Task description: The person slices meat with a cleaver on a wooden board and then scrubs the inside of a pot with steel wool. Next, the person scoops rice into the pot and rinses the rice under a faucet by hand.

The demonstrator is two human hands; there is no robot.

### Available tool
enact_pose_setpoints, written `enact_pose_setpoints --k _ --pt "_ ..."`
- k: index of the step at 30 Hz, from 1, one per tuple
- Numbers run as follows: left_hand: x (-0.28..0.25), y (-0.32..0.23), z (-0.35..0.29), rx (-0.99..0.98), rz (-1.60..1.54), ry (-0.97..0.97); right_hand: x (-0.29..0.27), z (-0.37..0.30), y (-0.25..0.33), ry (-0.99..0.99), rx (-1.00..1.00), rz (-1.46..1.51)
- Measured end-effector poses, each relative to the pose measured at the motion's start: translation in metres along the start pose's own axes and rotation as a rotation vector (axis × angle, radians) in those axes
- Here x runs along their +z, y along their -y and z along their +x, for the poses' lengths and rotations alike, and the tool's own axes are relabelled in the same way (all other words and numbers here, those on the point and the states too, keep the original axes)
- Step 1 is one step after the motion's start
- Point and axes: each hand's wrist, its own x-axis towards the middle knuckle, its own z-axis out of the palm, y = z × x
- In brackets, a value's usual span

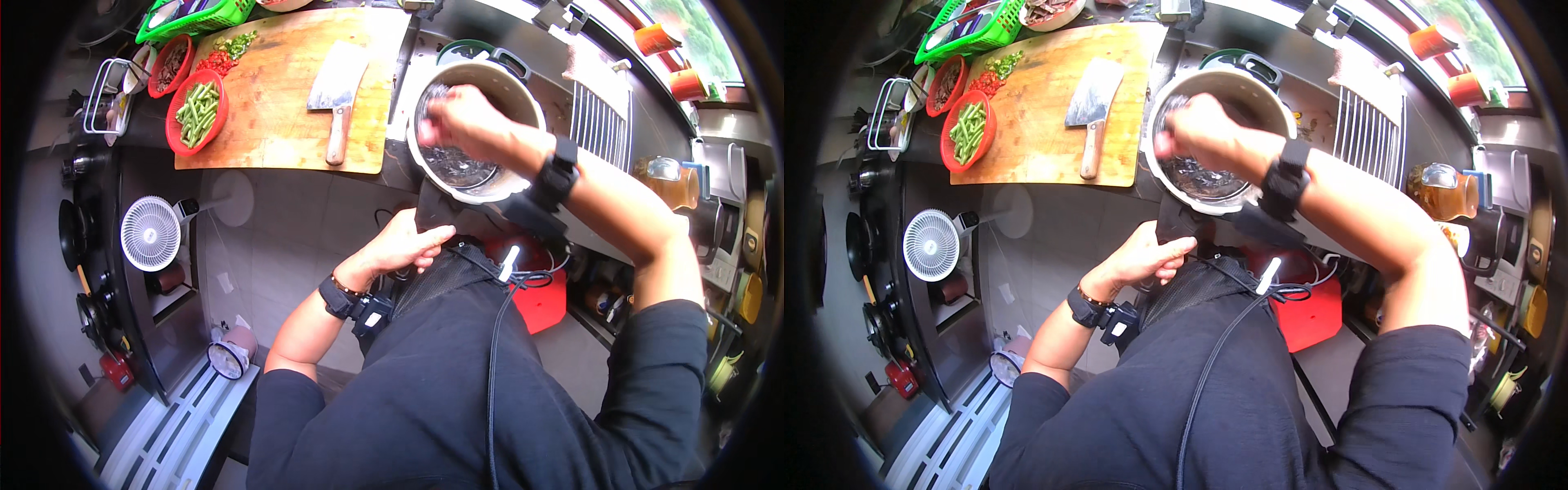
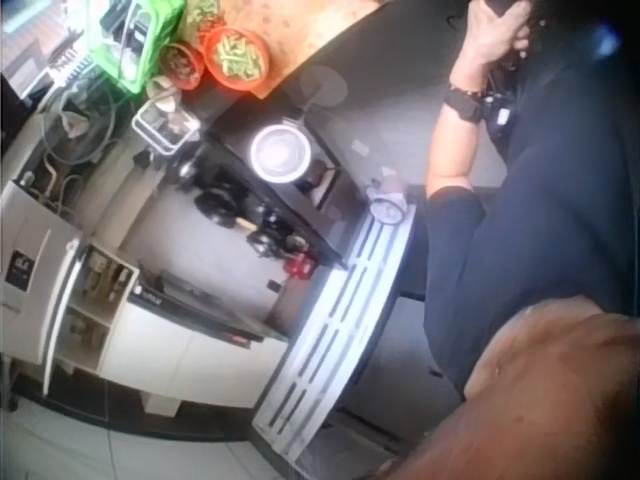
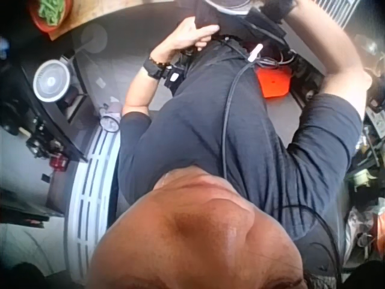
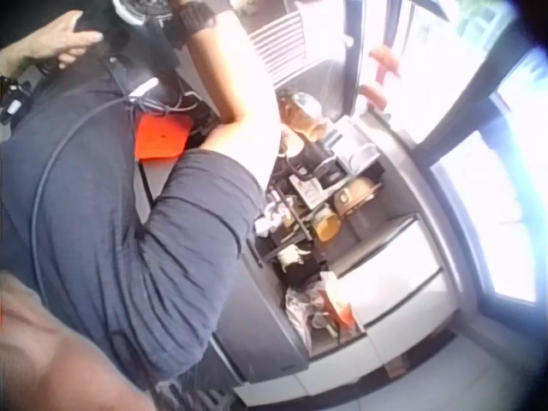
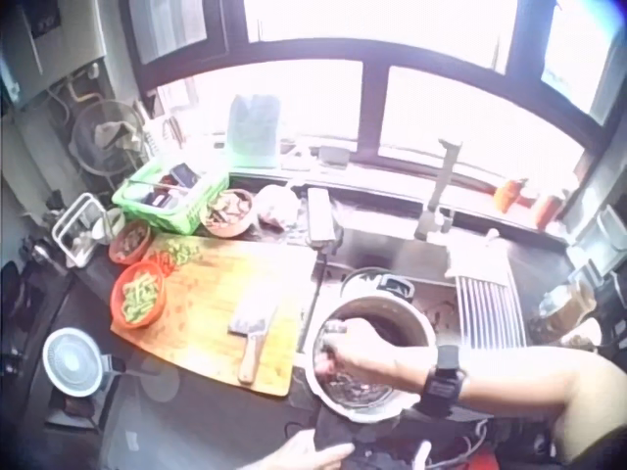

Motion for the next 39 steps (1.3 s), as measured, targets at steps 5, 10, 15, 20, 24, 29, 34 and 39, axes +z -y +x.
enact_pose_setpoints --k 5,10,15,20,24,29,34,39 --pt "0.005 -0.003 -0.001 -0.020 -0.003 -0.026 -0.026 0.022 -0.034 -0.012 -0.079 -0.924" --pt "0.002 -0.004 -0.001 -0.044 0.046 0.010 0.005 0.006 0.010 0.275 -0.109 -0.533" --pt "-0.003 -0.006 -0.001 -0.084 0.058 0.033 -0.003 -0.012 0.018 0.362 0.048 -0.180" --pt "0.000 -0.011 -0.005 -0.099 0.058 -0.030 -0.013 0.032 -0.030 -0.087 -0.177 -0.695" --pt "-0.006 -0.009 -0.001 -0.109 0.040 0.028 0.013 0.039 -0.042 -0.029 0.057 0.173" --pt "-0.001 -0.015 -0.004 -0.127 0.082 0.010 -0.004 -0.012 0.030 0.633 0.115 -0.315" --pt "-0.002 -0.018 -0.003 -0.114 0.032 -0.008 -0.003 0.005 0.013 0.108 0.106 -0.104" --pt "0.000 -0.024 -0.004 -0.132 0.070 -0.011 0.021 -0.008 -0.032 0.270 -0.602 -0.858"
